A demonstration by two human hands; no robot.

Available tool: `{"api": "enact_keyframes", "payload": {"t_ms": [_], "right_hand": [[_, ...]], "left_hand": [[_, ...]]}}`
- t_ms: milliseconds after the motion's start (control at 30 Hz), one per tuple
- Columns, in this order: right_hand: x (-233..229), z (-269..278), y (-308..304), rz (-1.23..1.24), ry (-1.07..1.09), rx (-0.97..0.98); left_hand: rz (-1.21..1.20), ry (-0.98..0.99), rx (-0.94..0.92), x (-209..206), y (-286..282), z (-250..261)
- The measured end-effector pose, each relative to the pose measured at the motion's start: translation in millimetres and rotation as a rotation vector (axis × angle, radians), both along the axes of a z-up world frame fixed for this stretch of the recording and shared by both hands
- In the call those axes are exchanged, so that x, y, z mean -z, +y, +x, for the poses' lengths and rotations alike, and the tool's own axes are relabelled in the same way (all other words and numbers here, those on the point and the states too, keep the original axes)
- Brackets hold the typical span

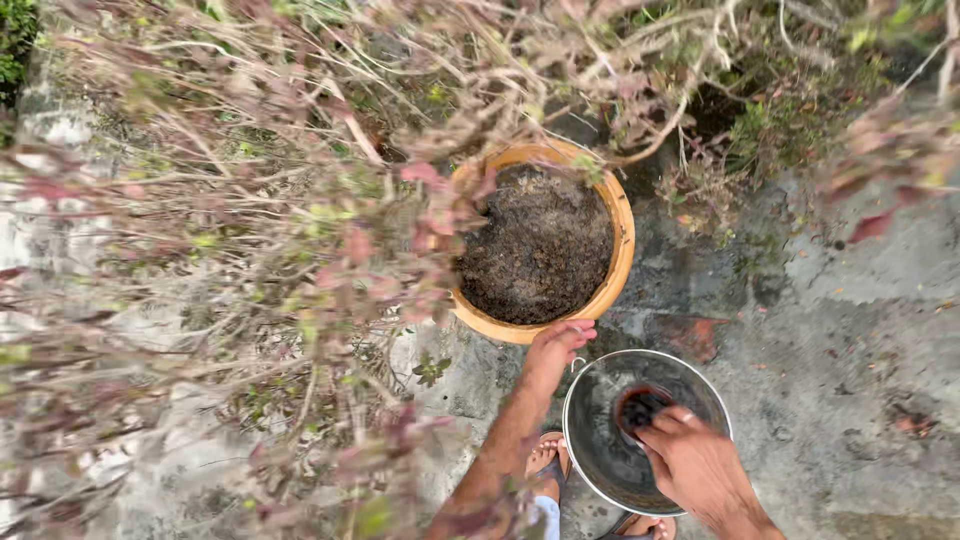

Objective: The person uses pliers to open a tap, fills a bucket with water, and then pours the water into a potted plant on a rooftop garden.

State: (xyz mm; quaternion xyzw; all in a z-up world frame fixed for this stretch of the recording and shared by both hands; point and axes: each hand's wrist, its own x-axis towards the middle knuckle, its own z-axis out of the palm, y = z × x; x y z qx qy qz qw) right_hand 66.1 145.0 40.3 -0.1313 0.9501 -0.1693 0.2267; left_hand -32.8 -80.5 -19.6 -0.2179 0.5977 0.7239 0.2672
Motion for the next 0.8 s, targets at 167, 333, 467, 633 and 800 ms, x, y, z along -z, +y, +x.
{"api": "enact_keyframes", "payload": {"t_ms": [167, 333, 467, 633, 800], "right_hand": [[-73.8, -75.6, -52.5, -0.092, 0.035, -0.134], [-73.9, -137.4, -110.9, -0.04, -0.152, -0.187], [-18.0, -135.6, -130.7, -0.056, 0.044, -0.268], [46.9, -135.0, -148.0, -0.34, 0.303, -0.262], [29.4, -162.4, -182.8, -0.196, -0.391, -0.121]], "left_hand": [[0.095, -0.126, 0.008, -2.2, -18.5, -18.6], [0.327, -0.025, -0.282, 76.3, -41.3, -5.1], [0.342, 0.024, -0.372, 139.2, -73.9, 2.6], [0.336, -0.004, -0.374, 121.3, -93.0, -8.7], [0.334, -0.001, -0.383, 102.7, -109.4, -23.8]]}}
